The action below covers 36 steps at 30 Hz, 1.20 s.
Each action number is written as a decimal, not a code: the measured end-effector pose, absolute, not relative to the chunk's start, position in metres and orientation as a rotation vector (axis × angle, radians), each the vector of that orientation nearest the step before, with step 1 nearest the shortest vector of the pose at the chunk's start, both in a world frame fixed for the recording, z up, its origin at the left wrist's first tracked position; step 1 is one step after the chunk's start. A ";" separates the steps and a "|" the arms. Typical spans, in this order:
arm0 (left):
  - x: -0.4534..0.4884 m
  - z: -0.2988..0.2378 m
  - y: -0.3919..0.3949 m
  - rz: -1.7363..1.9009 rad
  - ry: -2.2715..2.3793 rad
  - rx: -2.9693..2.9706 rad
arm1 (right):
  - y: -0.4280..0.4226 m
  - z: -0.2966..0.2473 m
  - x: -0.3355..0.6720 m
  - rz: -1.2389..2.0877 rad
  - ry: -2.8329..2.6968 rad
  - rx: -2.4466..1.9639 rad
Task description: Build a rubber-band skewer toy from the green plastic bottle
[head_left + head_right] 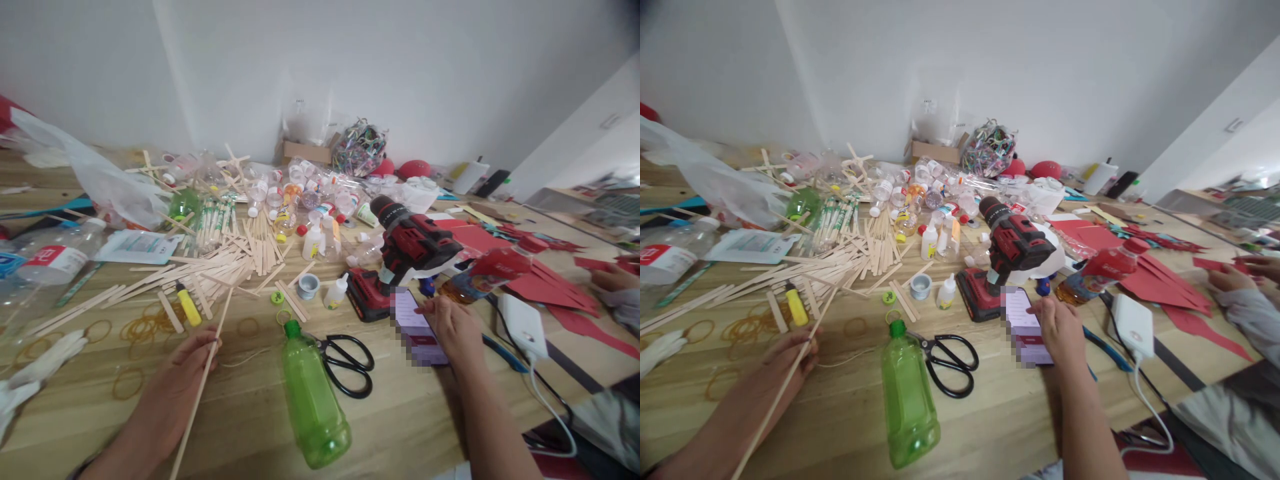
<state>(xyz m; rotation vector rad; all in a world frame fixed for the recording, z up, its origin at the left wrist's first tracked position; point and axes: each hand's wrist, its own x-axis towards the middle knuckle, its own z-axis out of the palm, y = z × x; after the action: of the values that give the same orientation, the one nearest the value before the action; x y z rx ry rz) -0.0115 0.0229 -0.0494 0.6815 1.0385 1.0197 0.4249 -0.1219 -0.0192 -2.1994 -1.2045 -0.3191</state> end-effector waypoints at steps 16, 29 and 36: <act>-0.007 -0.038 0.021 1.036 1.128 0.711 | -0.122 -0.016 0.422 -0.313 -1.173 -2.186; -0.001 -0.018 0.018 1.017 1.162 0.642 | -0.122 -0.025 0.427 -0.224 -1.211 -2.189; 0.005 -0.005 0.018 0.988 1.218 0.573 | -0.122 -0.020 0.423 -0.274 -1.185 -2.175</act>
<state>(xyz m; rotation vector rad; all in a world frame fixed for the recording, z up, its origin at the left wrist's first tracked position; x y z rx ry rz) 0.0051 0.0179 -0.0051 0.5732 1.2182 0.9879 0.4232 -0.1222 -0.0198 -2.1753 -1.1852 -0.2740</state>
